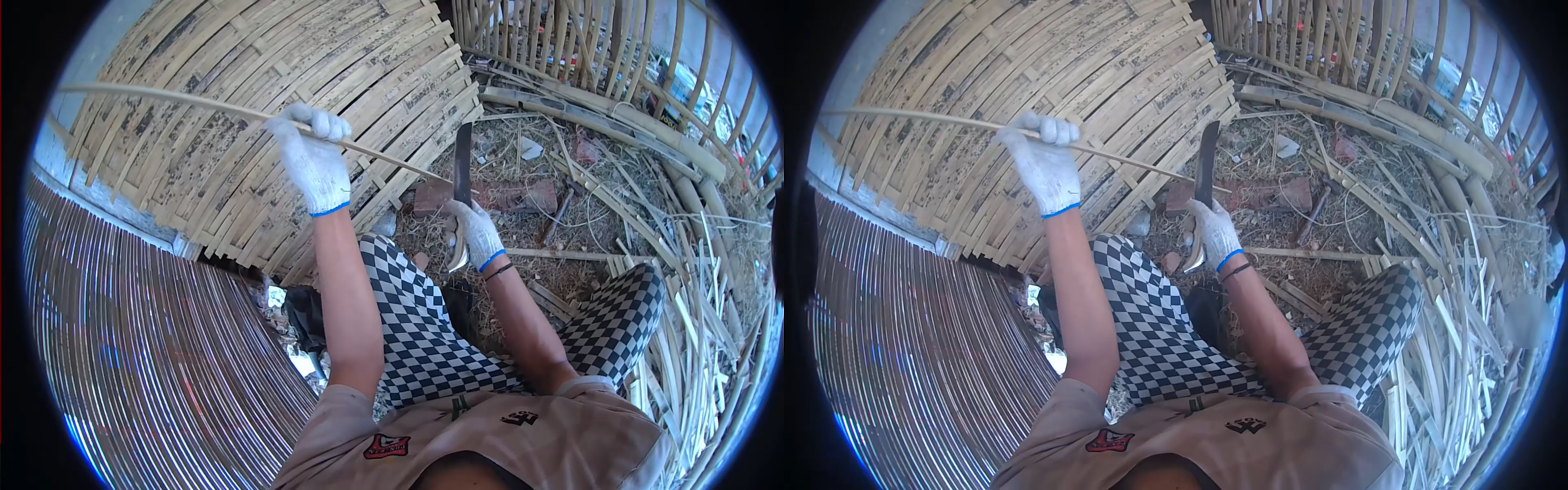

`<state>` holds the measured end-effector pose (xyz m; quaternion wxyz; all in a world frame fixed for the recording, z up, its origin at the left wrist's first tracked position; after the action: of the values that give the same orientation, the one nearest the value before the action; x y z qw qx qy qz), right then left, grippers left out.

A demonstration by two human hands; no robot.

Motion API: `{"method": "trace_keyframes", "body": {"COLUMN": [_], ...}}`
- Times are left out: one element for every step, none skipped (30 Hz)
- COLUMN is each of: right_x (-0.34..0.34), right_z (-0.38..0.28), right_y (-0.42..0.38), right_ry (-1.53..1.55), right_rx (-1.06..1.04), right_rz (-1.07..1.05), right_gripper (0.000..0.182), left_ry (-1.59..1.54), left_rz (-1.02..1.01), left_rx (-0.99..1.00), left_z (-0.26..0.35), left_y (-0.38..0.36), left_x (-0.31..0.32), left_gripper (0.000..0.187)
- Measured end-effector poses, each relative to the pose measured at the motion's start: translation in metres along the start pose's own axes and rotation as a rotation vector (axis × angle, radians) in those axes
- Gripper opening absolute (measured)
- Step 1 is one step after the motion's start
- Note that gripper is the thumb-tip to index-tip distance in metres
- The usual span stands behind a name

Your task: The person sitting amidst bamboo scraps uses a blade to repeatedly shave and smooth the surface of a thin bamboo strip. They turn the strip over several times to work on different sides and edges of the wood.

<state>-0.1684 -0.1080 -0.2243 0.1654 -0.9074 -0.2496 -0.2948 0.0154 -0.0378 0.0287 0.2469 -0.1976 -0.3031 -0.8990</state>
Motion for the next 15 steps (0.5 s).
{"method": "trace_keyframes", "body": {"right_x": [0.000, 0.000, -0.004, -0.004, -0.006, -0.006, -0.006, -0.006, -0.005, -0.004, -0.004, -0.003, -0.003, -0.003, 0.000], "right_z": [-0.008, -0.017, -0.018, -0.028, -0.038, -0.048, -0.054, -0.060, -0.066, -0.071, -0.076, -0.080, -0.082, -0.084, -0.090], "right_y": [-0.004, -0.008, -0.004, -0.007, -0.010, -0.013, -0.016, -0.020, -0.023, -0.028, -0.030, -0.032, -0.032, -0.031, -0.033], "right_ry": [-0.041, -0.079, -0.084, -0.109, -0.135, -0.164, -0.189, -0.214, -0.240, -0.264, -0.321, -0.364, -0.404, -0.443, -0.520], "right_rx": [-0.013, -0.030, -0.080, -0.094, -0.107, -0.120, -0.152, -0.169, -0.189, -0.208, -0.234, -0.265, -0.301, -0.337, -0.383], "right_rz": [0.013, 0.023, 0.021, 0.013, 0.001, -0.011, -0.006, -0.015, -0.022, -0.025, -0.027, -0.038, -0.049, -0.062, -0.081], "right_gripper": [0.017, 0.017, 0.017, 0.017, 0.018, 0.018, 0.016, 0.016, 0.017, 0.017, 0.018, 0.018, 0.019, 0.019, 0.022], "left_ry": [0.021, 0.028, 0.033, 0.039, 0.021, 0.061, 0.104, 0.150, 0.154, 0.158, 0.157, 0.155, 0.172, 0.194, 0.219], "left_rz": [-0.042, -0.005, 0.032, 0.070, 0.120, 0.136, 0.155, 0.174, 0.162, 0.149, 0.135, 0.116, 0.067, 0.070, 0.075], "left_rx": [0.070, 0.095, 0.123, 0.151, 0.183, 0.220, 0.247, 0.267, 0.266, 0.260, 0.253, 0.249, 0.250, 0.280, 0.309], "left_z": [-0.001, 0.000, 0.003, 0.006, 0.010, 0.016, 0.021, 0.026, 0.031, 0.035, 0.038, 0.043, 0.051, 0.058, 0.063], "left_y": [0.004, 0.009, 0.014, 0.021, 0.027, 0.034, 0.041, 0.048, 0.059, 0.069, 0.078, 0.088, 0.096, 0.103, 0.111], "left_x": [-0.001, -0.002, 0.002, 0.002, 0.002, 0.004, 0.005, 0.008, 0.010, 0.012, 0.012, 0.016, 0.025, 0.034, 0.041], "left_gripper": [0.052, 0.051, 0.050, 0.050, 0.046, 0.046, 0.046, 0.046, 0.046, 0.046, 0.046, 0.046, 0.046, 0.046, 0.047]}}
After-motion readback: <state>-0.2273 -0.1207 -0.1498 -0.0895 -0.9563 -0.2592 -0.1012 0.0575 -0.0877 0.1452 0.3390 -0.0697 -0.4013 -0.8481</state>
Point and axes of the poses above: each hand's wrist, its own y-axis towards the middle knuckle, its own x-axis out of the palm, z = x × y, the point moved 5 cm from there along y, towards the middle knuckle, and after that the axes turned 12 degrees about -x, right-handed, at the moved point
